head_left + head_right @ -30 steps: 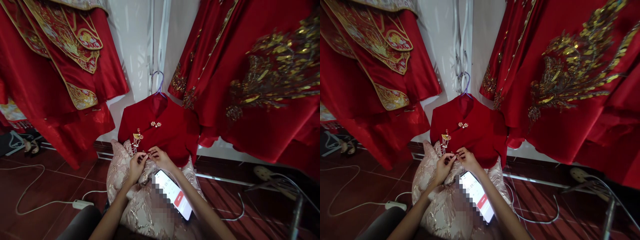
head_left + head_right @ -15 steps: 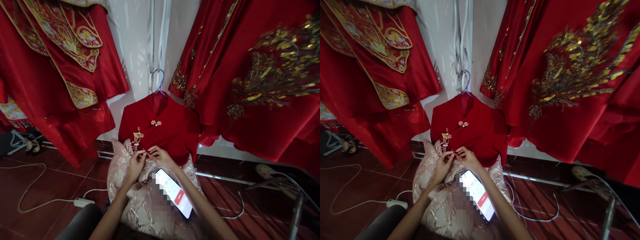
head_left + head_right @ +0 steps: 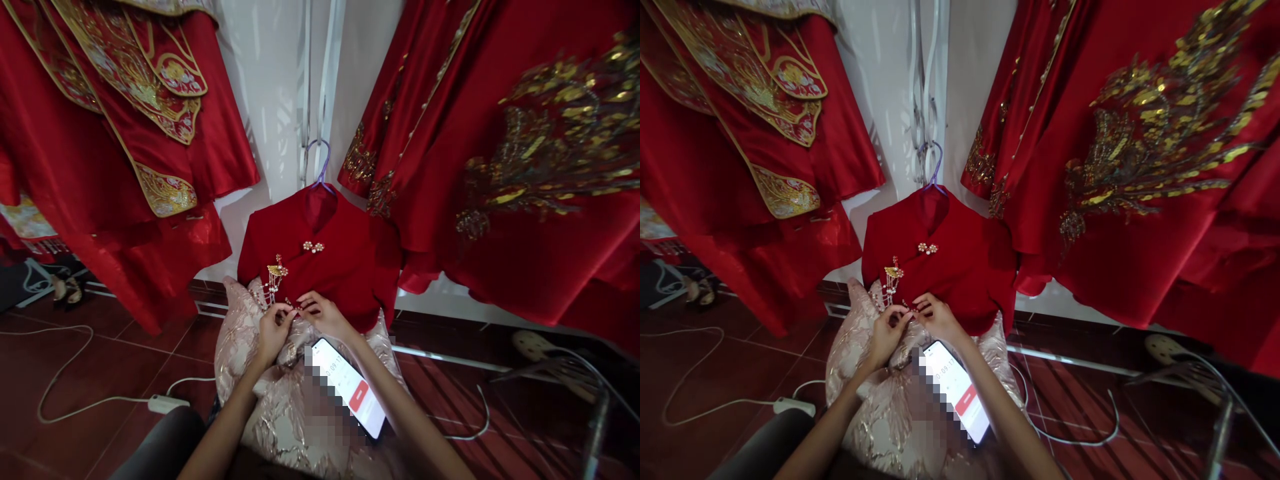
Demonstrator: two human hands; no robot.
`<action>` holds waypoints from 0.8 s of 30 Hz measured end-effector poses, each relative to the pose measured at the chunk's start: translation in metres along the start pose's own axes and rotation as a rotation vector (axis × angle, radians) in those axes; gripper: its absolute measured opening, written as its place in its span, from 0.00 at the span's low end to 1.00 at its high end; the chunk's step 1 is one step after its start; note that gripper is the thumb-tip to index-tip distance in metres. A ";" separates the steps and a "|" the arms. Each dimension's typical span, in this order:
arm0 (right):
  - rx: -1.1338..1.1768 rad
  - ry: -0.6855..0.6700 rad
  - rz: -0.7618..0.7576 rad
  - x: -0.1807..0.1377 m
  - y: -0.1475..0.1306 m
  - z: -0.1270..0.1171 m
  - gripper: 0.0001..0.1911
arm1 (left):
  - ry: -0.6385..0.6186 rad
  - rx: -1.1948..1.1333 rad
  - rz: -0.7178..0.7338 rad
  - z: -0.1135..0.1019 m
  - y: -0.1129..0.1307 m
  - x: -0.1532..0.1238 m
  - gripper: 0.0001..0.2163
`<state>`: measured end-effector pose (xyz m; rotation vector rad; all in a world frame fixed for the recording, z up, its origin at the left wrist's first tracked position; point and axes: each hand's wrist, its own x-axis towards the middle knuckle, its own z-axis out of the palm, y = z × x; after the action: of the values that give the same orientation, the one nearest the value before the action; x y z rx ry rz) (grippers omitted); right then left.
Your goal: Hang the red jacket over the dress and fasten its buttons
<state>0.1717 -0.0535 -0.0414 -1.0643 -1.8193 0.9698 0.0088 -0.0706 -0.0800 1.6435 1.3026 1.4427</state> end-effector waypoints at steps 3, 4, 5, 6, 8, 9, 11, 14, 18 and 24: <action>-0.012 -0.027 -0.008 -0.002 -0.004 0.000 0.16 | -0.074 -0.137 -0.044 0.000 0.006 0.001 0.10; -0.029 -0.032 -0.017 -0.002 -0.005 0.000 0.18 | -0.131 -0.204 -0.078 0.000 0.009 0.004 0.11; -0.054 -0.026 -0.029 -0.002 -0.006 0.000 0.21 | -0.199 -0.266 -0.116 0.000 0.013 0.007 0.12; -0.084 -0.011 -0.041 -0.002 -0.006 -0.001 0.23 | -0.260 -0.315 -0.152 -0.001 0.017 0.012 0.13; -0.128 0.024 -0.057 -0.002 -0.009 -0.005 0.24 | -0.270 -0.362 -0.200 -0.002 0.025 0.026 0.14; -0.127 0.033 -0.057 -0.003 -0.011 -0.008 0.24 | -0.210 -0.371 -0.217 -0.002 0.029 0.035 0.16; -0.076 0.010 -0.045 -0.004 -0.017 -0.016 0.23 | -0.026 -0.403 -0.255 -0.004 0.036 0.054 0.18; 0.031 -0.070 -0.022 -0.007 -0.029 -0.028 0.21 | 0.071 -0.550 -0.294 -0.007 0.043 0.078 0.19; 0.034 -0.119 -0.022 -0.010 -0.038 -0.034 0.21 | -0.038 -0.695 -0.298 -0.010 0.045 0.090 0.17; -0.047 -0.143 -0.046 -0.010 -0.039 -0.032 0.21 | 0.117 -0.502 -0.307 0.000 0.045 0.088 0.17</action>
<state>0.1918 -0.0693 0.0029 -0.9988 -1.9832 1.0016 0.0157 -0.0049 -0.0062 1.0013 1.0791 1.5317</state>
